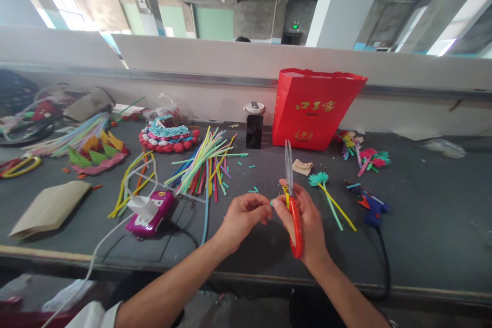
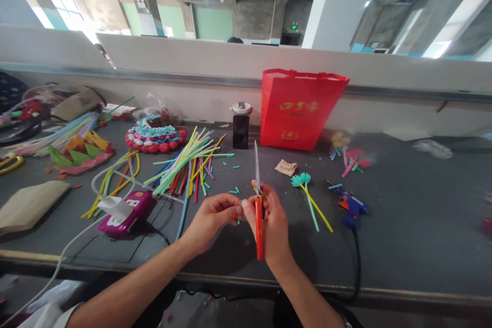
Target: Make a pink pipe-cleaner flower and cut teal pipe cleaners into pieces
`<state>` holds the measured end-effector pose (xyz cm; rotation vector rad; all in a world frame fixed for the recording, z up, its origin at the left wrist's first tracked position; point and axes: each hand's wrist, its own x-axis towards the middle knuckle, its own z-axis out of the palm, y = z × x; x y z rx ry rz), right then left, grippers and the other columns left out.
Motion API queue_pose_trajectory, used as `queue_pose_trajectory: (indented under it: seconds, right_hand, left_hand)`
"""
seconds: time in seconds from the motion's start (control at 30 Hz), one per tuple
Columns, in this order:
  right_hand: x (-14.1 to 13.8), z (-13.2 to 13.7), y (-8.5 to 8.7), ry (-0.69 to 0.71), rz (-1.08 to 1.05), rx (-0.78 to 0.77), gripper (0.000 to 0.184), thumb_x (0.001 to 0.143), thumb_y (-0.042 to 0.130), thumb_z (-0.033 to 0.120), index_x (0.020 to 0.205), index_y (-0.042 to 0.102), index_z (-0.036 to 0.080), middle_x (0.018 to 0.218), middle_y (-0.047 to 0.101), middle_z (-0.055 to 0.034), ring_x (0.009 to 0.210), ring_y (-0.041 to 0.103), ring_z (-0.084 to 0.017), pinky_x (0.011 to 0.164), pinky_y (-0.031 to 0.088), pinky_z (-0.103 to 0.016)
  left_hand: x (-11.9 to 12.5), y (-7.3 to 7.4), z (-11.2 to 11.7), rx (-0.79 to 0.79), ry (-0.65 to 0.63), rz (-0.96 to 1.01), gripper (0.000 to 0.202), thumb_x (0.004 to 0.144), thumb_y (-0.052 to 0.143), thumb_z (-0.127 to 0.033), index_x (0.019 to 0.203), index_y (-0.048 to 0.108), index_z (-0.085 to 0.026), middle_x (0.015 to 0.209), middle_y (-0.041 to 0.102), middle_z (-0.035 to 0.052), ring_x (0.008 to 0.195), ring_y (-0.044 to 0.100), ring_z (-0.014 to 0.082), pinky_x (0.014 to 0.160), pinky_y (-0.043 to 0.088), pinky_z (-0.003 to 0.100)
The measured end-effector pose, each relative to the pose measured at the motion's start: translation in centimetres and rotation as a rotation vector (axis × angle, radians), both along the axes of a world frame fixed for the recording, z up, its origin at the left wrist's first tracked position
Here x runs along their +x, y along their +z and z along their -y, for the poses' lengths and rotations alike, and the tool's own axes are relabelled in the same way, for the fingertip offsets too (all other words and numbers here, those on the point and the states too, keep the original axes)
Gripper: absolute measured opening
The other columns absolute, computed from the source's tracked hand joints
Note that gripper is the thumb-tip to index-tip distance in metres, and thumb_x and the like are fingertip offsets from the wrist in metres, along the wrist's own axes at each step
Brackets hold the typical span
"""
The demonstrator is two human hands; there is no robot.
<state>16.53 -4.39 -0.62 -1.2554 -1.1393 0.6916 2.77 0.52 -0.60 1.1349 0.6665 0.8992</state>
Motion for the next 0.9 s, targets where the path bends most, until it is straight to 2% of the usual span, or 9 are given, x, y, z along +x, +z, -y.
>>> queue_pose_trajectory:
  seconds: [0.1, 0.23, 0.4, 0.7, 0.9]
  right_hand:
    - [0.1, 0.1, -0.6, -0.011, 0.176, -0.008, 0.041, 0.088, 0.059, 0.034, 0.126, 0.050, 0.022, 0.091, 0.065, -0.0020, 0.076, 0.065, -0.017, 0.072, 0.054, -0.030]
    - [0.0, 0.4, -1.8, 0.016, 0.428, -0.020, 0.044, 0.087, 0.058, 0.028, 0.129, 0.048, 0.022, 0.111, 0.065, -0.0084, 0.090, 0.065, -0.021, 0.083, 0.053, -0.036]
    - [-0.3, 0.6, -3.1, 0.024, 0.644, 0.045, 0.041, 0.085, 0.057, 0.020, 0.126, 0.050, 0.021, 0.110, 0.064, -0.0096, 0.101, 0.062, -0.026, 0.089, 0.051, -0.042]
    - [-0.4, 0.7, -3.6, -0.010, 0.680, 0.050, 0.040, 0.086, 0.055, 0.021, 0.126, 0.051, 0.021, 0.113, 0.066, -0.0097, 0.102, 0.064, -0.026, 0.088, 0.052, -0.040]
    - [-0.5, 0.7, -3.5, -0.023, 0.663, 0.012, 0.038, 0.086, 0.055, 0.021, 0.124, 0.054, 0.021, 0.106, 0.069, -0.0077, 0.094, 0.067, -0.024, 0.082, 0.054, -0.036]
  left_hand:
    - [-0.4, 0.4, -0.2, -0.093, 0.046, 0.105, 0.015, 0.073, 0.077, -0.026, 0.078, 0.069, -0.014, 0.067, 0.066, 0.0019, 0.061, 0.055, 0.0104, 0.062, 0.043, 0.023]
    - [-0.8, 0.6, -0.7, -0.167, 0.077, 0.217, 0.015, 0.074, 0.077, -0.025, 0.079, 0.068, -0.015, 0.069, 0.065, 0.0006, 0.061, 0.055, 0.0085, 0.062, 0.042, 0.021]
    - [-0.9, 0.1, -1.1, -0.197, 0.114, 0.297, 0.017, 0.070, 0.079, -0.021, 0.082, 0.068, -0.015, 0.071, 0.065, 0.0003, 0.061, 0.055, 0.0087, 0.060, 0.042, 0.020]
    - [-0.7, 0.4, -0.8, -0.194, 0.089, 0.302, 0.017, 0.070, 0.079, -0.022, 0.076, 0.067, -0.014, 0.068, 0.064, 0.0009, 0.061, 0.055, 0.0087, 0.060, 0.042, 0.020]
    - [-0.7, 0.5, -0.8, -0.204, 0.084, 0.312, 0.015, 0.071, 0.079, -0.022, 0.076, 0.066, -0.014, 0.070, 0.064, 0.0013, 0.063, 0.055, 0.0088, 0.061, 0.042, 0.020]
